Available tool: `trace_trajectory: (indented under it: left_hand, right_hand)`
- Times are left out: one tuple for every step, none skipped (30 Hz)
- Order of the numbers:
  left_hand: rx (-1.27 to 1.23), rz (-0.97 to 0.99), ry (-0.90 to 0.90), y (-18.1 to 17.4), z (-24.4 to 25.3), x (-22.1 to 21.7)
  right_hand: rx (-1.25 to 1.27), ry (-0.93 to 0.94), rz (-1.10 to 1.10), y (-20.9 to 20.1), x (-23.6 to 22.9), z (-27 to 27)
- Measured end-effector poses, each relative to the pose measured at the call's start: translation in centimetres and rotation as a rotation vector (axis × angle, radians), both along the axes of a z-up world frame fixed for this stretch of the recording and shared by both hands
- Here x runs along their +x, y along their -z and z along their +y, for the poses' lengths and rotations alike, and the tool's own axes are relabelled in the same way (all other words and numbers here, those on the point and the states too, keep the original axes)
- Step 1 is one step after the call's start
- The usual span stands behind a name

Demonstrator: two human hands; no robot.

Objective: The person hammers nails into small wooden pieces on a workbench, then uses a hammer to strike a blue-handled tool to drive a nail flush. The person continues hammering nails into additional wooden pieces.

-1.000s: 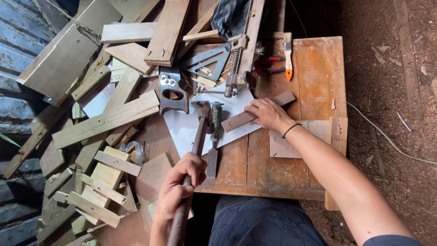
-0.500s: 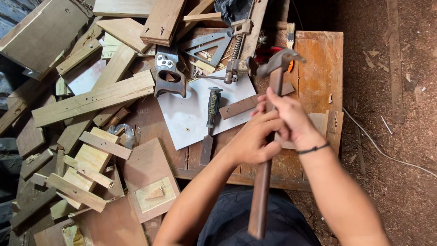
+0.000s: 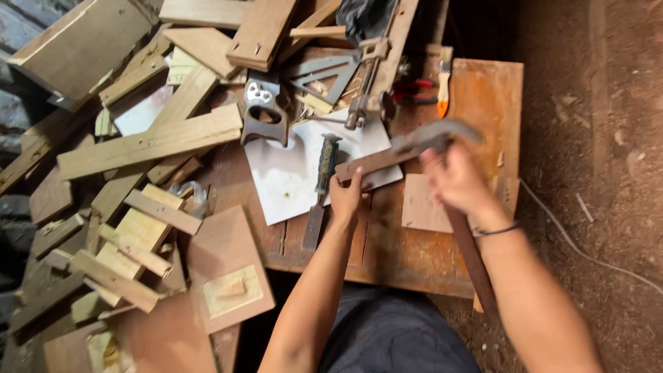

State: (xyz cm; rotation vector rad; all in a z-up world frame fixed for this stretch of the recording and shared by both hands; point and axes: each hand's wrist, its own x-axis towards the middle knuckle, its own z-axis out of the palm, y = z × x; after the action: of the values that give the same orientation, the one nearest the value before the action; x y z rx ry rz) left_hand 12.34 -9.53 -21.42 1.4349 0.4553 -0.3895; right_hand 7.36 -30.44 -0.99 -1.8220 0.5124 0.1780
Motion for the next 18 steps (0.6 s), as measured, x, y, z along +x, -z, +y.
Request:
trace_trajectory:
  left_hand:
    - [-0.065,-0.022,-0.049,0.6,-1.1,1.8]
    - [0.080,-0.145,-0.033,0.9,-2.1,3.5]
    - [0.244,-0.241,-0.021,1.1,-1.8,3.2]
    - [0.408,-0.336,-0.007,1.2,-1.4,2.7]
    - [0.242,-0.300,-0.029,1.0,-1.1,2.3]
    - [0.075,-0.264,-0.052,0.6,-1.0,1.7]
    - [-0.096,-0.242,-0.076,0.0,-1.3,2.2]
    - [-0.125,-0.228,-0.097,-0.8,-1.6,2.8]
    - [-0.152,-0.200,-0.119,-1.3,-1.8,2.4]
    - [-0.179,-0.172,-0.140,-1.8,-1.9,1.9]
    - [-0.144,-0.208,-0.134,-2.3,-2.1,1.6]
    - [-0.108,-0.244,-0.127,-2.7,-2.1,1.2]
    - [-0.072,-0.290,-0.118,-3.2,-2.1,1.5]
    - [-0.043,-0.264,-0.126,-3.6,-2.1,1.6]
    - [-0.011,-0.226,-0.134,-3.9,-1.9,0.9]
    - [0.022,-0.187,-0.141,-4.0,-1.7,0.3]
    - [-0.032,-0.197,-0.150,-4.0,-1.5,0.7]
    - [-0.087,-0.206,-0.158,-3.9,-1.3,1.3]
  right_hand:
    - [-0.184,-0.088,-0.046,0.6,0.4,0.6]
    - [-0.370,-0.175,-0.090,1.2,0.8,1.0]
    - [-0.433,-0.198,-0.143,2.2,0.5,1.7]
    - [-0.495,-0.223,-0.197,3.2,0.1,2.4]
    - [-0.556,-0.246,-0.255,4.1,-0.3,3.0]
    - [-0.608,-0.230,-0.296,4.8,-0.9,3.4]
    - [-0.666,-0.209,-0.350,5.3,-0.4,3.6]
    - [-0.723,-0.187,-0.405,5.6,0.2,3.6]
    - [-0.719,-0.146,-0.414,5.9,0.1,3.8]
    - [-0.715,-0.105,-0.423,6.2,0.2,4.0]
    - [-0.711,-0.064,-0.435,6.4,0.5,4.1]
    - [-0.725,-0.097,-0.323,6.5,0.8,4.4]
    - [-0.739,-0.125,-0.221,6.5,1.5,4.7]
    - [-0.751,-0.153,-0.119,6.3,2.1,4.7]
    - [-0.771,-0.169,-0.095,6.2,1.9,4.8]
    - [-0.792,-0.184,-0.072,6.1,1.5,4.9]
    - [-0.815,-0.195,-0.059,6.1,2.0,5.0]
    - [-0.802,-0.140,-0.177,6.1,2.4,5.1]
